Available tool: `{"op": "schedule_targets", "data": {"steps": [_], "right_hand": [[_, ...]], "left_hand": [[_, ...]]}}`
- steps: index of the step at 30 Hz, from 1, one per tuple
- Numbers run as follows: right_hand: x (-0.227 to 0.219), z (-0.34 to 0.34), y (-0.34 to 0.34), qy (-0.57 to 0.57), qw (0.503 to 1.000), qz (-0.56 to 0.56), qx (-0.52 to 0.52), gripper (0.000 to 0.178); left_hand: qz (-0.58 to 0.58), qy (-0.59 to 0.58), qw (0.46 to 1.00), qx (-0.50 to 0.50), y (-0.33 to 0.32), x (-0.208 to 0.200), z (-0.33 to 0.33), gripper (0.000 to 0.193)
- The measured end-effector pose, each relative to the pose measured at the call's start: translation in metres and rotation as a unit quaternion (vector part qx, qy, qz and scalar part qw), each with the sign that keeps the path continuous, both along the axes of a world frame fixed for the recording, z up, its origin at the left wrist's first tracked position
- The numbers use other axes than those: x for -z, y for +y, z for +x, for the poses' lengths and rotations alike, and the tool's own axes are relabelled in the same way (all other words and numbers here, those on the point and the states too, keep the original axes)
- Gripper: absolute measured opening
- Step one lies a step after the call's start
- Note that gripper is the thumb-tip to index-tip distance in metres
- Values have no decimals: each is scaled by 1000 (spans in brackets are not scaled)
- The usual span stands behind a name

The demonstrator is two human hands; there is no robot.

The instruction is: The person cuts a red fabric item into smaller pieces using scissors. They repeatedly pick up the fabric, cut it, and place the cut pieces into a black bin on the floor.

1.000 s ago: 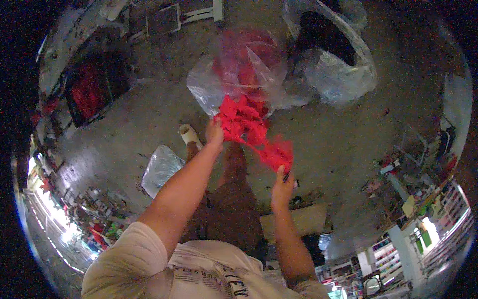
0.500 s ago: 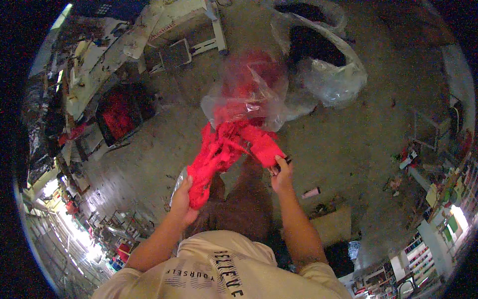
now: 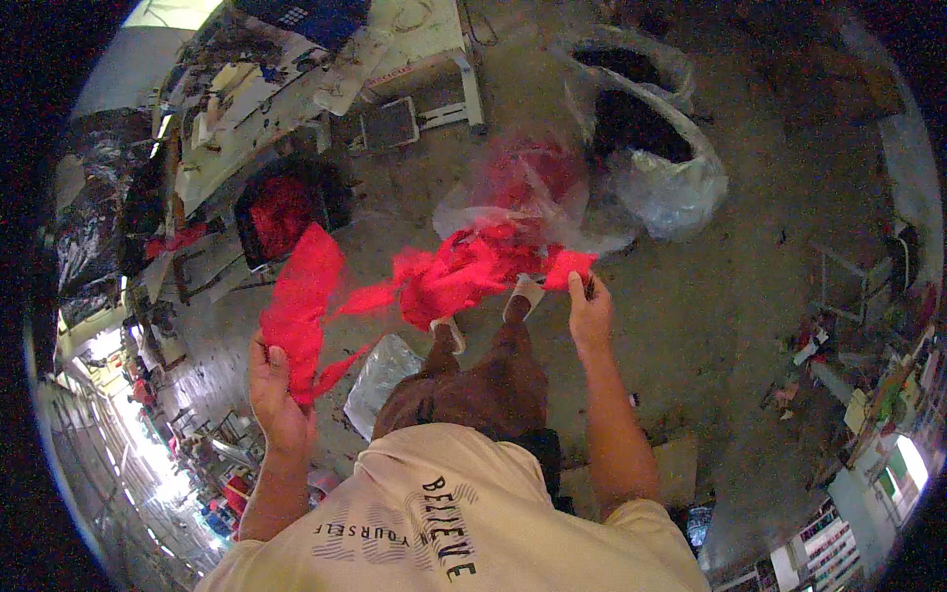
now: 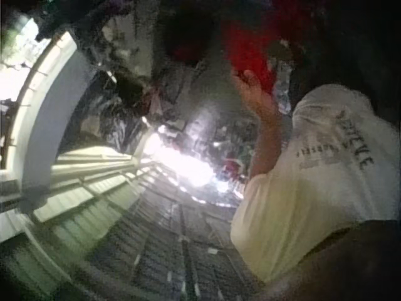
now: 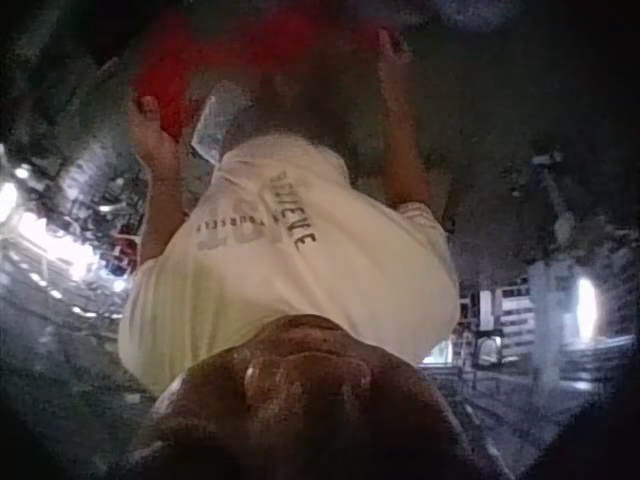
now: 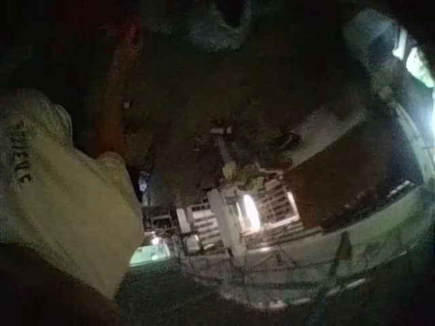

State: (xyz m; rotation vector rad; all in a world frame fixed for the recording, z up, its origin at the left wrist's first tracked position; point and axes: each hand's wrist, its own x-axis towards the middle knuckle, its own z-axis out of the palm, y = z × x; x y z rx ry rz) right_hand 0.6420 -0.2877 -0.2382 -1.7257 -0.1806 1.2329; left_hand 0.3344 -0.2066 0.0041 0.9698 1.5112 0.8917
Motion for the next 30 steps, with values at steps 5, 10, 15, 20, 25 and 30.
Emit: {"op": "schedule_targets", "data": {"steps": [5, 10, 15, 20, 25, 30], "right_hand": [[18, -2, 2, -49, 999, 21, -5, 27], [-1, 5, 1, -44, 998, 40, 26, 24], [-84, 1, 4, 43, 978, 178, 101, 20], [-189, 23, 4, 61, 926, 362, 87, 30], [-309, 17, 15, 158, 864, 459, 136, 33], [-363, -2, 29, -237, 801, 527, 156, 34]], "left_hand": [[79, 4, 997, 5, -3, -8, 2, 36], [70, -20, 997, -15, -4, -15, -1, 33], [165, 113, 976, 89, 18, 20, 17, 21], [155, 170, 955, 188, 79, 73, 34, 18], [243, 225, 883, 332, 105, 150, 67, 22], [195, 166, 847, 466, 95, 200, 99, 44]]}}
